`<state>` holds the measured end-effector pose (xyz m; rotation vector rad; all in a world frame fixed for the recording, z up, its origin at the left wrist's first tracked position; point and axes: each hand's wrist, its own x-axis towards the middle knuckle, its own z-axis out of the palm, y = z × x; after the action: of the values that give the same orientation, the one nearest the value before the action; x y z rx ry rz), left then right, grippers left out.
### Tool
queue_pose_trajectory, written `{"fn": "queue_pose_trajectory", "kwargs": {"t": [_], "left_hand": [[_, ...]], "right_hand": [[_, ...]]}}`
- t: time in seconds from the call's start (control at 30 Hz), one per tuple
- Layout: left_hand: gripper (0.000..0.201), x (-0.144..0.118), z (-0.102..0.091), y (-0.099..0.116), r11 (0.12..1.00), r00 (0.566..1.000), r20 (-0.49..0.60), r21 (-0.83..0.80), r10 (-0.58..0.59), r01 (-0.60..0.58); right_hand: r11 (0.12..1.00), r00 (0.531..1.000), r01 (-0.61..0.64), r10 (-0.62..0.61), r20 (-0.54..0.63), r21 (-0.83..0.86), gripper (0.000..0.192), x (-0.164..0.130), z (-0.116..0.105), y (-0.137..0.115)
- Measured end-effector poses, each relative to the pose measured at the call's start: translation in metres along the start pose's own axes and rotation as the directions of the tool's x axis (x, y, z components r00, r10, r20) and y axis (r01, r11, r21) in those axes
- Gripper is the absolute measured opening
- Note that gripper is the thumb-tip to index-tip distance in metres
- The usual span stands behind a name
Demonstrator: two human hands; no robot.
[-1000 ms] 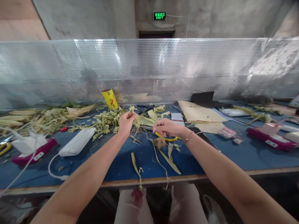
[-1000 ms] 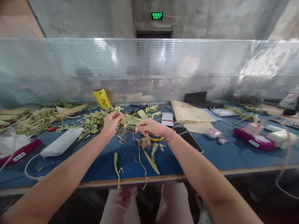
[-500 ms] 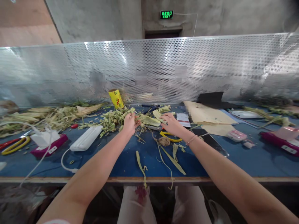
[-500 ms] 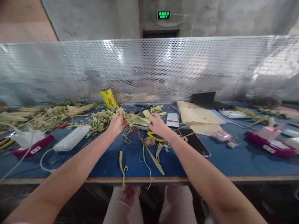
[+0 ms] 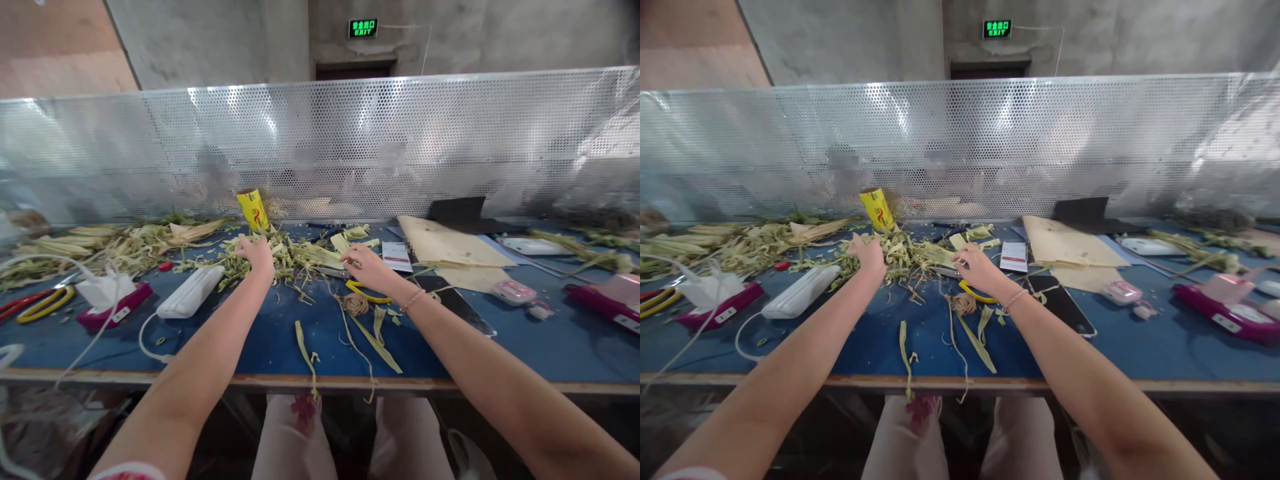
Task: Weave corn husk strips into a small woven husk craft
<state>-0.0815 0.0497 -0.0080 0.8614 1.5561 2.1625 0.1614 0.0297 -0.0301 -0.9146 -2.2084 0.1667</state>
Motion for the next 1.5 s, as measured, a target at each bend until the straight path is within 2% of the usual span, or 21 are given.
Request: {"fn": "queue_pose_trajectory", "kwargs": {"t": [0.1, 0.2, 0.27, 0.33, 0.43, 0.5, 0.57, 0.6, 0.7, 0.83, 0.9, 0.97, 1.1, 1.17, 1.23, 1.33, 1.4, 1.5], "left_hand": [[0.062, -0.005, 0.0, 0.002, 0.992, 0.998, -0.028, 0.12, 0.05, -0.046], [0.059, -0.013, 0.001, 0.002, 0.953, 0.982, 0.134, 0.257, 0.131, -0.162], [0.052, -0.018, 0.003, 0.001, 0.912, 0.943, 0.293, 0.322, 0.159, -0.254], [0.043, -0.024, 0.004, 0.001, 0.842, 0.853, 0.483, 0.363, 0.195, -0.399], [0.03, -0.034, 0.006, 0.001, 0.726, 0.644, 0.739, 0.33, 0.199, -0.603], [0.022, -0.041, 0.008, 0.0, 0.695, 0.492, 0.861, 0.276, 0.129, -0.664], [0.016, -0.046, 0.008, -0.003, 0.693, 0.386, 0.919, 0.231, 0.075, -0.683], [0.015, -0.048, 0.008, -0.004, 0.701, 0.361, 0.93, 0.217, 0.062, -0.679], [0.012, -0.049, 0.009, -0.009, 0.711, 0.342, 0.939, 0.214, 0.039, -0.67], [0.015, -0.048, 0.01, -0.013, 0.678, 0.297, 0.955, 0.222, -0.006, -0.7], [0.016, -0.048, 0.011, -0.015, 0.693, 0.302, 0.953, 0.212, 0.008, -0.689], [0.015, -0.048, 0.011, -0.015, 0.707, 0.329, 0.943, 0.206, 0.041, -0.677], [0.017, -0.046, 0.011, -0.012, 0.651, 0.415, 0.903, 0.248, 0.114, -0.718], [0.021, -0.044, 0.011, -0.012, 0.616, 0.475, 0.868, 0.297, 0.143, -0.73], [0.022, -0.041, 0.011, -0.014, 0.608, 0.526, 0.838, 0.343, 0.147, -0.716], [0.024, -0.037, 0.011, -0.02, 0.631, 0.557, 0.823, 0.376, 0.109, -0.679], [0.024, -0.035, 0.011, -0.024, 0.67, 0.575, 0.815, 0.384, 0.078, -0.635], [0.019, -0.035, 0.012, -0.022, 0.75, 0.634, 0.772, 0.389, 0.053, -0.536]], "right_hand": [[0.999, 1.0, 0.0, -0.001, -0.008, -0.035, 0.017, 0.002, -0.001, -0.001], [0.986, 0.993, -0.096, 0.105, 0.062, -0.137, 0.02, 0.001, 0.0, 0.003], [0.955, 0.976, -0.18, 0.203, 0.077, -0.235, 0.025, -0.001, 0.002, 0.009], [0.921, 0.965, -0.227, 0.255, 0.051, -0.317, 0.031, -0.002, 0.003, 0.015], [0.904, 0.964, -0.227, 0.262, 0.049, -0.361, 0.032, -0.003, 0.004, 0.023], [0.915, 0.964, -0.198, 0.247, 0.098, -0.352, 0.031, -0.002, 0.005, 0.025], [0.929, 0.962, -0.15, 0.217, 0.167, -0.339, 0.032, -0.001, 0.006, 0.024], [0.934, 0.959, -0.123, 0.198, 0.201, -0.337, 0.032, -0.001, 0.007, 0.023], [0.942, 0.948, -0.031, 0.134, 0.287, -0.335, 0.035, 0.0, 0.008, 0.018], [0.948, 0.932, 0.043, 0.075, 0.355, -0.314, 0.042, 0.0, 0.011, 0.014], [0.955, 0.938, 0.033, 0.072, 0.339, -0.296, 0.046, 0.001, 0.012, 0.013], [0.965, 0.959, 0.004, 0.071, 0.275, -0.261, 0.047, 0.003, 0.012, 0.013], [0.992, 0.996, -0.087, 0.088, -0.001, -0.086, 0.029, 0.009, 0.003, 0.011], [0.986, 0.971, -0.159, 0.166, -0.169, 0.057, 0.023, 0.012, -0.004, 0.01], [0.953, 0.923, -0.208, 0.267, -0.279, 0.222, 0.023, 0.013, -0.011, 0.009], [0.897, 0.868, -0.22, 0.359, -0.342, 0.384, 0.028, 0.012, -0.018, 0.007], [0.884, 0.85, -0.2, 0.371, -0.375, 0.422, 0.032, 0.011, -0.022, 0.005], [0.881, 0.838, -0.158, 0.359, -0.411, 0.446, 0.033, 0.01, -0.025, 0.002]]}}
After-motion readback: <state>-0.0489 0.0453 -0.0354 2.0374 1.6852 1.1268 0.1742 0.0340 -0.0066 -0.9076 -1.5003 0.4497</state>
